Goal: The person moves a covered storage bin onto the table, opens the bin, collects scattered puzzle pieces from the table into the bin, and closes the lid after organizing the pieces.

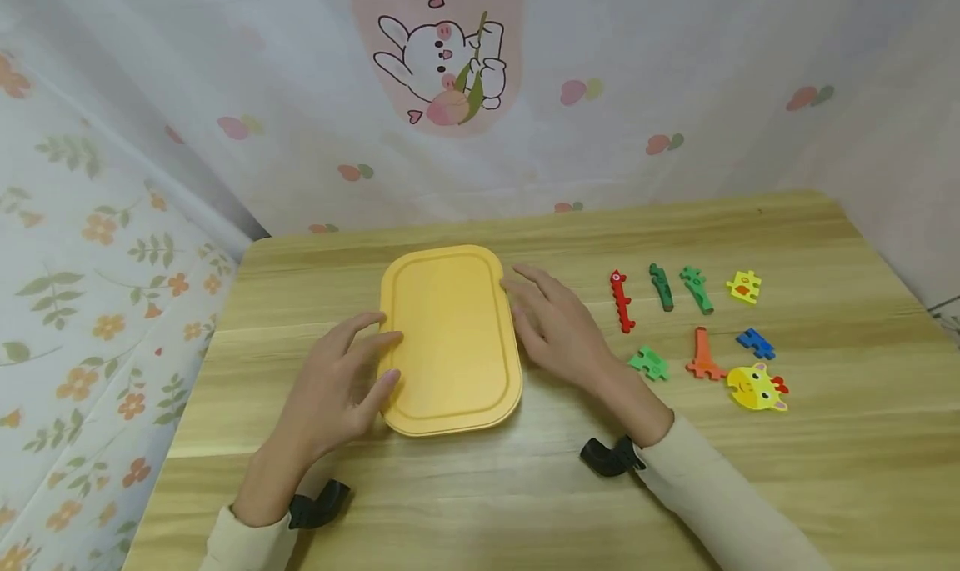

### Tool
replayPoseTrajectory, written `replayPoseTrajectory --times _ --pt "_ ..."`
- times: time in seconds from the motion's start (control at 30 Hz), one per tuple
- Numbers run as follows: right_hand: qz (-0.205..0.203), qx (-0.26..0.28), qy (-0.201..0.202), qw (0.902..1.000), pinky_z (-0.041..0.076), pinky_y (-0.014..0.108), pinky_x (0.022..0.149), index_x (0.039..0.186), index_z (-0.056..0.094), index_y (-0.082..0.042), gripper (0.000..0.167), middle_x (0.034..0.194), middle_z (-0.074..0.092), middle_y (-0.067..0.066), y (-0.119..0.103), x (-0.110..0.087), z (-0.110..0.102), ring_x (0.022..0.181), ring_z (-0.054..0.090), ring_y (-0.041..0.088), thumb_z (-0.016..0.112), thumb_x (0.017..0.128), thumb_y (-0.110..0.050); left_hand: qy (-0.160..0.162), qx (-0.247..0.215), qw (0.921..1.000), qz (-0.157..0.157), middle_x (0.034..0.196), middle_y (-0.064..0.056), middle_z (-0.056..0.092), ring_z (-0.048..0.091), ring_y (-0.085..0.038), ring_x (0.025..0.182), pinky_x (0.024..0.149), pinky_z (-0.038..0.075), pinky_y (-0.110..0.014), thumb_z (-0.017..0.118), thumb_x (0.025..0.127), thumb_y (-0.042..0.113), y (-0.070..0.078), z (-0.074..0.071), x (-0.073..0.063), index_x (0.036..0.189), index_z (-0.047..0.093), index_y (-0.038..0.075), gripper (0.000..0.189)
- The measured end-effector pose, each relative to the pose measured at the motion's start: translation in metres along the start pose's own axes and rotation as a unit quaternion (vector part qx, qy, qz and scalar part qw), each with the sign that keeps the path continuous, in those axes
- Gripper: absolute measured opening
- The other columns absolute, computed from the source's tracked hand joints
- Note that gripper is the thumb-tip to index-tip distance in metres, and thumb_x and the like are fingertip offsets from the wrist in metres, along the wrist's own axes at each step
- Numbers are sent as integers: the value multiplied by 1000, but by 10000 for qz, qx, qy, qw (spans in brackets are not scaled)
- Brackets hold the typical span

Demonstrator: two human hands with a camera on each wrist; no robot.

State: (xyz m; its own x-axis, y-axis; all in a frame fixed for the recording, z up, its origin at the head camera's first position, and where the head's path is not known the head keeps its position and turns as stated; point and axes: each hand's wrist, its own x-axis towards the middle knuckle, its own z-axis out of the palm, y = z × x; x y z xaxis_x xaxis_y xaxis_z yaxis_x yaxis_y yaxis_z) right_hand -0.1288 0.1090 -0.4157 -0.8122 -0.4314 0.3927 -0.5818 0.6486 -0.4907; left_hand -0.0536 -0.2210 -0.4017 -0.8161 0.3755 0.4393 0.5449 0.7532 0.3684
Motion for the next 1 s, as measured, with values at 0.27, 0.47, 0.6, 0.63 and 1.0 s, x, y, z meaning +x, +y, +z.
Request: replayPoseTrajectory --times 0.27,0.47,0.6,0.63,1.0 --pt "-667 -62 201 9976 56 51 108 141 66 -9 39 154 58 15 -8 -11 -3 138 61 33 58 103 -9 -88 -196 9988 -444 154 -18 55 53 -43 143 109 50 -64 74 95 24 11 -3 -7 135 70 12 43" --pt "-203 186 165 9995 58 51 107 141 67 -9 38 151 62 14 -14 -14 -4 136 64 31 56 105 -13 -36 -614 9863 -1528 150 -23 56 63 -44 128 96 59 -61 65 105 20 7 -4 -6 152 51 -1 54" --pt "-32 259 103 9996 57 53 107 142 66 -10 38 149 63 13 -15 -16 -5 135 65 32 55 107 -18 -122 -565 9846 -1649 134 -18 67 68 -35 118 91 62 -53 65 105 21 5 -3 -8 149 55 -2 50" --pt "-13 251 96 9996 57 54 107 143 66 -10 38 149 64 12 -15 -16 -5 135 65 32 55 107 -19 -141 -554 9848 -1641 131 -16 69 69 -33 117 90 62 -51 65 105 22 4 -3 -8 148 56 -1 49" --pt "-275 107 -182 9994 54 55 110 141 68 -14 38 152 61 10 -13 -17 -7 137 62 31 59 105 -23 -488 -721 9877 -1298 155 -15 52 59 -41 135 101 56 -62 73 99 27 5 -4 -13 154 53 12 60"
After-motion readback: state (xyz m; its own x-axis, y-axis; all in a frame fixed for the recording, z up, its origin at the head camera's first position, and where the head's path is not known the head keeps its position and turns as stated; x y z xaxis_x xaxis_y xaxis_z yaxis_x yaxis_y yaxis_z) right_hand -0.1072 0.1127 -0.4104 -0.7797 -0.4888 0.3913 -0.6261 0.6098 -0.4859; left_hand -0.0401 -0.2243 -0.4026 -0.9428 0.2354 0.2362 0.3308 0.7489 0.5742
